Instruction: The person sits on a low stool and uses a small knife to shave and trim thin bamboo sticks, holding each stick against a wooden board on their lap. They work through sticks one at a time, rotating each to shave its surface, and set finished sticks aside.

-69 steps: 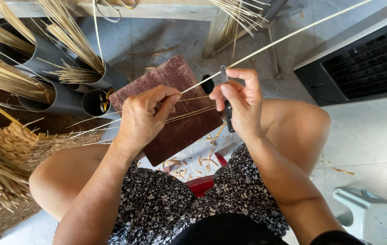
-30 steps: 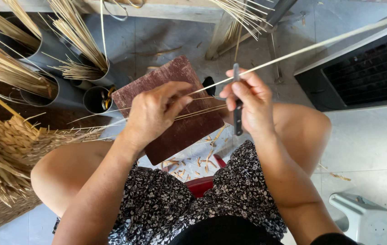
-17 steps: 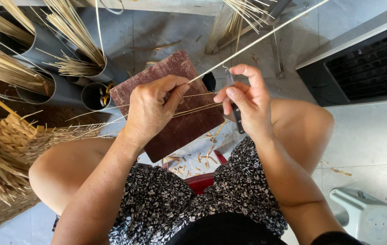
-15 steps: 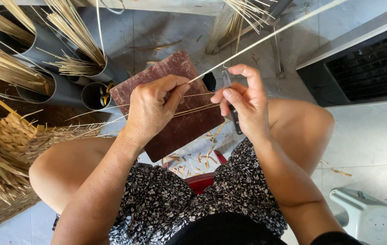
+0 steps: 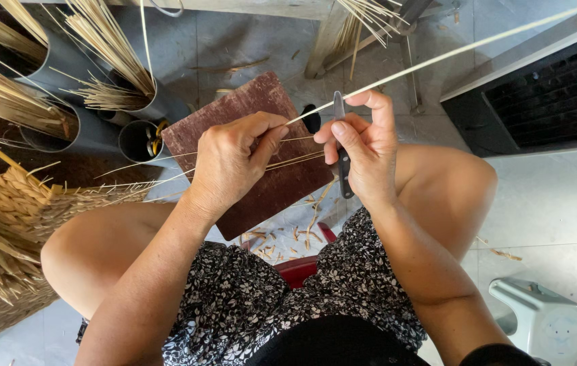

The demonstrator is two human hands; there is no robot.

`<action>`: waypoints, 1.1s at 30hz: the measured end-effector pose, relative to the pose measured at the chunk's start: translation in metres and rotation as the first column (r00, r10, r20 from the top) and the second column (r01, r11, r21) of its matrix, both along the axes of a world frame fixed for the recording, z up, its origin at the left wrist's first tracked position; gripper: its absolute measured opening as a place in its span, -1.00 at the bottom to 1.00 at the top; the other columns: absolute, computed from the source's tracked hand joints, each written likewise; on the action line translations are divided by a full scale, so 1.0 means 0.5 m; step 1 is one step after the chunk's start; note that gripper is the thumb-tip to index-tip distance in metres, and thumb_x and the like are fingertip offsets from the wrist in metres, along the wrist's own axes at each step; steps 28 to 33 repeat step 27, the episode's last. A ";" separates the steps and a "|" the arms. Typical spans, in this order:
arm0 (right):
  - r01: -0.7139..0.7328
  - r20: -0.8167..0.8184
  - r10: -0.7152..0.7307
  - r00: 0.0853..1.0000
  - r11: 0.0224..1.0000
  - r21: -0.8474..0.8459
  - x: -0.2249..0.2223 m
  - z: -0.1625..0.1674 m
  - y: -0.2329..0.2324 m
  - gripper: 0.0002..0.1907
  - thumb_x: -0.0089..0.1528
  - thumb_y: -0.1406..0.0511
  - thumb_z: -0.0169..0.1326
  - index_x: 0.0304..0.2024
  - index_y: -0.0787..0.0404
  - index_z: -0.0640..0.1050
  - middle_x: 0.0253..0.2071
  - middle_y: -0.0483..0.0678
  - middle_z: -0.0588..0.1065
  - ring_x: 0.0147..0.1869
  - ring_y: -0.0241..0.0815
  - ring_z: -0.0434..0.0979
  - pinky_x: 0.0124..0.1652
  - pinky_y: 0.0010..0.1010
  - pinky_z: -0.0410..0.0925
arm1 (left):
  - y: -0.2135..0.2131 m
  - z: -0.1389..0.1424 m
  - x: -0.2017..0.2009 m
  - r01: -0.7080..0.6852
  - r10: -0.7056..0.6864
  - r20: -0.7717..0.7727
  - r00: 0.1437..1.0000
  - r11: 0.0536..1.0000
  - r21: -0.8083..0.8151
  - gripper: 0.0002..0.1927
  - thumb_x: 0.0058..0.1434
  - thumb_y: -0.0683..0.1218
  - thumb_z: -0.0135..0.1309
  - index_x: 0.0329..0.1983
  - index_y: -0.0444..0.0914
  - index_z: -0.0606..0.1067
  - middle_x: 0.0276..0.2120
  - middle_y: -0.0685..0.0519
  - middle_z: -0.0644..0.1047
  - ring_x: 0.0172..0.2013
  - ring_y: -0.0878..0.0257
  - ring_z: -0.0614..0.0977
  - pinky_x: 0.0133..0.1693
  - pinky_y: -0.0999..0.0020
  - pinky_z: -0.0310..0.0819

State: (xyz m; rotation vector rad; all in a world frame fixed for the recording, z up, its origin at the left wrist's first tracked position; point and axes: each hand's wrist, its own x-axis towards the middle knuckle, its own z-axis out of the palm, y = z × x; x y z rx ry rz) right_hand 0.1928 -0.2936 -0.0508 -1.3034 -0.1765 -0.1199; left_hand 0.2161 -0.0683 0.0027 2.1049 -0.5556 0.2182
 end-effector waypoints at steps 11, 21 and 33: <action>0.022 0.021 -0.020 1.000 0.997 -0.077 -0.001 0.001 0.003 -0.62 0.49 0.44 0.00 0.32 0.15 0.24 -0.19 0.12 0.57 -0.36 -0.31 0.46 -0.27 -0.53 0.39 | -0.002 -0.002 -0.001 0.001 -0.001 -0.011 1.000 1.000 0.012 -0.91 0.32 -0.12 0.23 -0.15 -0.19 0.62 -0.39 0.00 0.63 -0.43 0.12 0.68 -0.40 0.28 0.51; 0.090 0.027 -0.091 0.996 0.995 0.037 0.022 -0.020 -0.040 -0.71 0.46 0.44 0.06 0.23 0.17 0.41 -0.25 0.08 0.57 -0.46 -0.33 0.39 -0.38 -0.54 0.32 | 0.006 -0.002 0.000 0.009 -0.009 -0.044 0.999 1.000 0.001 -0.93 0.33 -0.13 0.21 -0.16 -0.19 0.62 -0.44 0.03 0.63 -0.45 0.17 0.69 -0.41 0.30 0.52; 0.371 -0.007 -0.372 0.928 0.924 0.094 0.052 -0.020 -0.183 -0.75 0.50 0.47 0.09 0.21 0.20 0.44 -0.30 0.10 0.54 -0.48 -0.30 0.34 -0.46 -0.50 0.26 | 0.033 -0.006 0.003 -0.016 0.016 0.014 1.000 0.999 0.039 -0.93 0.34 -0.12 0.22 -0.16 -0.20 0.63 -0.44 0.01 0.63 -0.43 0.16 0.70 -0.39 0.30 0.54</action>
